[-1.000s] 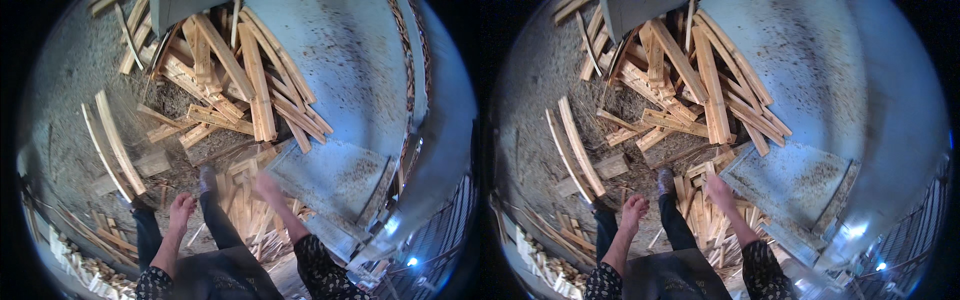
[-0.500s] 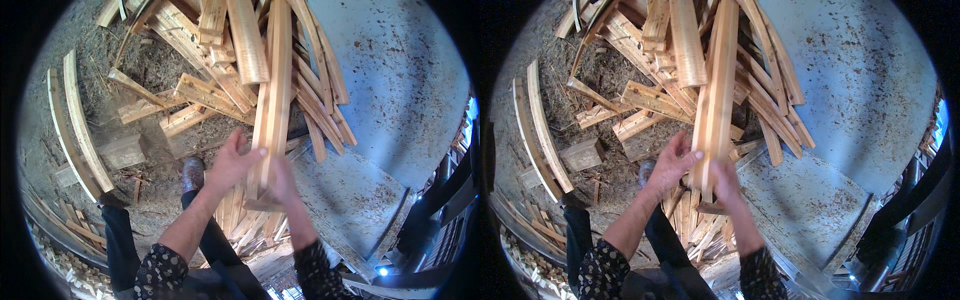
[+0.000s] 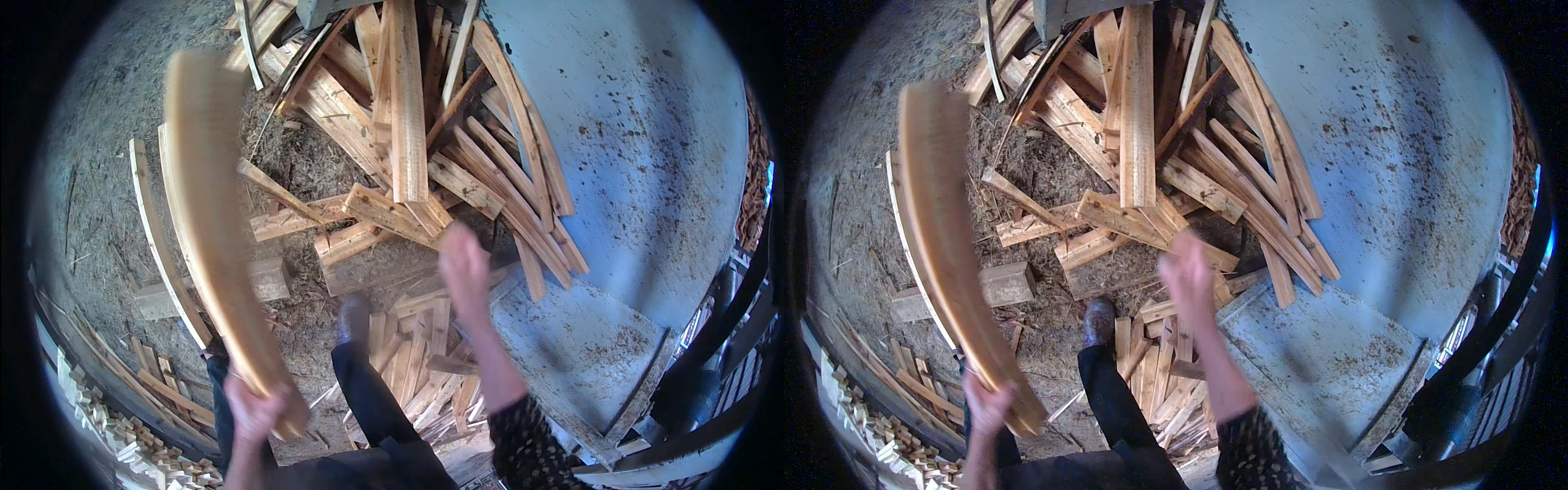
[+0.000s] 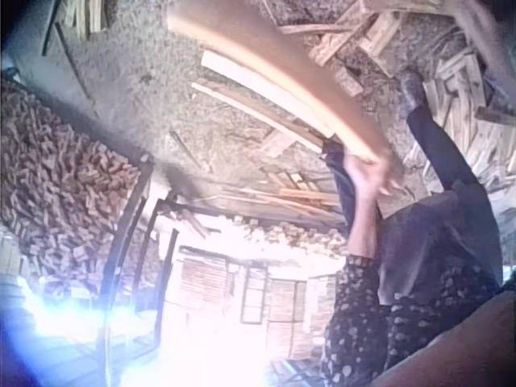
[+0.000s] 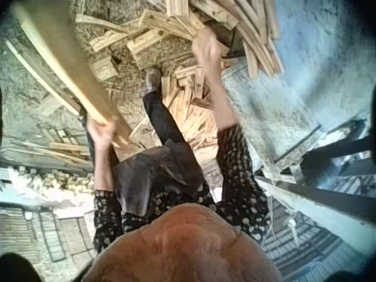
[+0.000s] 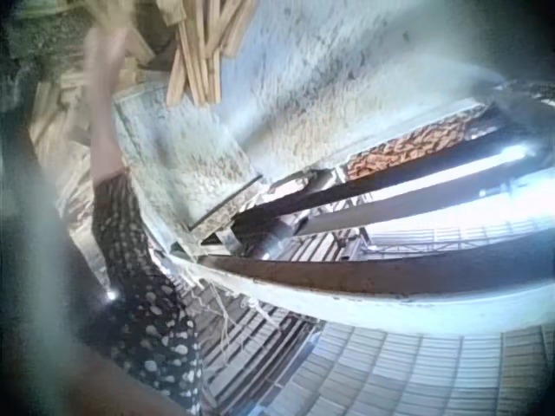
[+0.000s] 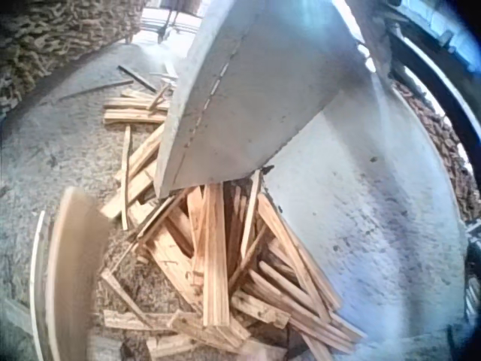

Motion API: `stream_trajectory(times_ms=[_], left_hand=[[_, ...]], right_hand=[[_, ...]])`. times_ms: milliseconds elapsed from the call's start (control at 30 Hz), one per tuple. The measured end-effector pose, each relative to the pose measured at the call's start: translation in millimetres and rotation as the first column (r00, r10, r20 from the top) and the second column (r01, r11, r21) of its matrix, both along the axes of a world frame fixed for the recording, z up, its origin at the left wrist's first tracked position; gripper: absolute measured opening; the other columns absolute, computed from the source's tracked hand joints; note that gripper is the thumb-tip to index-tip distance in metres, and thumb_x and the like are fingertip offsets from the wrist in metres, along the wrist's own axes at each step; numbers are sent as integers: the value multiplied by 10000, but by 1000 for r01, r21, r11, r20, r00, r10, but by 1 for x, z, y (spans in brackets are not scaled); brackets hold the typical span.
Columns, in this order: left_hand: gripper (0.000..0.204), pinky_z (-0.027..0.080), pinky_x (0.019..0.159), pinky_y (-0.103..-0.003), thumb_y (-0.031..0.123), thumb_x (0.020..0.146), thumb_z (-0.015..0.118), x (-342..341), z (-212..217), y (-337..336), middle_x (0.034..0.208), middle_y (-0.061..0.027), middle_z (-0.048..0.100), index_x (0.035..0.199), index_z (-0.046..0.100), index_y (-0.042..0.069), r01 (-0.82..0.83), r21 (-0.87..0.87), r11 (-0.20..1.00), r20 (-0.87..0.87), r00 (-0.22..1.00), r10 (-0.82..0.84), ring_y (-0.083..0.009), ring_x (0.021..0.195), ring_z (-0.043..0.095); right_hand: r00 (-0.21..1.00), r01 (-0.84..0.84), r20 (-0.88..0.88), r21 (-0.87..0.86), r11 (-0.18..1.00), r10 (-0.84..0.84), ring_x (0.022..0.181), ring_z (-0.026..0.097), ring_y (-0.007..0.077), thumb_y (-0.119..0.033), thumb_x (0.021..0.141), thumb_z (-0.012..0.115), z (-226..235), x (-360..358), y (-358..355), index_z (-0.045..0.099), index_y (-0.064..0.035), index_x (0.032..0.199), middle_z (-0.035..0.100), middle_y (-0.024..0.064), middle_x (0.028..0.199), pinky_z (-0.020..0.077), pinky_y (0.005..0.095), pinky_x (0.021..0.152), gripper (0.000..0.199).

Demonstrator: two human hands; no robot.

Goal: The person gathers wooden planks from a pile on the floor and stacks them onto a metal rack. The person repeatedly picks up bundles of wood and places them in an organized stack.

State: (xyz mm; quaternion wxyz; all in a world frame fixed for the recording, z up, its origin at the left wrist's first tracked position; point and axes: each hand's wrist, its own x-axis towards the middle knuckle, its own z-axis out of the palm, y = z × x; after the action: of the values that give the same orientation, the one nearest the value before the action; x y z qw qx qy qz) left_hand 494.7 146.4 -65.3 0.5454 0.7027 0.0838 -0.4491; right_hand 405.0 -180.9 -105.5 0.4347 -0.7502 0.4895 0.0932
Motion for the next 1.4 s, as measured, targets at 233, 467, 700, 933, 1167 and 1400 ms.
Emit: stream_trajectory(times_ms=[233, 467, 700, 933, 1167, 1400], left_hand=[[381, 466, 632, -286, 240, 695, 583, 79, -129, 87, 755, -67, 539, 980, 511, -3, -175, 311, 934, -5, 983, 186, -154, 672, 533], [440, 405, 891, -367, 45, 713, 555, 79, -182, 108, 1123, -179, 501, 1147, 488, 14, -200, 665, 720, 555, 777, -297, -301, 1025, 495], [351, 464, 849, -332, -24, 756, 491, 83, -132, -27, 1094, -143, 526, 1102, 522, 28, -109, 278, 954, 276, 961, 29, -211, 1006, 522], [903, 355, 927, -411, 584, 700, 585, 75, -72, -105, 1282, -201, 369, 1358, 196, 103, -301, -216, 929, -251, 936, 245, -297, 1140, 409], [1239, 158, 1073, -386, 428, 491, 800, 27, -49, -101, 1357, -259, 226, 1361, 28, 3, 157, -225, 962, -271, 938, -216, -328, 1259, 258], [1135, 436, 893, -388, 129, 491, 761, 60, -15, 0, 1230, -207, 392, 1369, 49, 20, -138, -136, 981, -279, 956, 96, -289, 1094, 453]], right_hand=[[982, -124, 120, -162, 979, 144, 1088, 485, 282, -438, 777, 554, -60, 133, -71, 349, 59, 1253, 516, 226, 1136, 374, 367, 928, 718], [987, 117, 73, 316, 942, -147, 1014, 523, 272, -438, 712, 658, -126, 181, -116, 433, 20, 1209, 528, 185, 1119, 408, 333, 879, 712], [956, 158, 80, 668, 727, -281, 1050, 507, 284, -479, 670, 685, -132, 164, -120, 344, 35, 1262, 470, 206, 1186, 442, 388, 866, 856], [964, 256, -127, 674, 693, -233, 1124, 446, 273, -415, 793, 528, 10, 105, 17, 297, 10, 1282, 427, 207, 1219, 391, 410, 935, 688], [985, 33, 85, 760, 649, -150, 1023, 491, 218, -214, 718, 643, 64, -11, 164, 348, 56, 1190, 498, 161, 1080, 426, 319, 857, 618], [946, -309, 284, 638, 705, 157, 1246, 284, 281, -133, 729, 635, 59, 12, 231, 177, 20, 1319, 259, 218, 1335, 251, 357, 1020, 762]])
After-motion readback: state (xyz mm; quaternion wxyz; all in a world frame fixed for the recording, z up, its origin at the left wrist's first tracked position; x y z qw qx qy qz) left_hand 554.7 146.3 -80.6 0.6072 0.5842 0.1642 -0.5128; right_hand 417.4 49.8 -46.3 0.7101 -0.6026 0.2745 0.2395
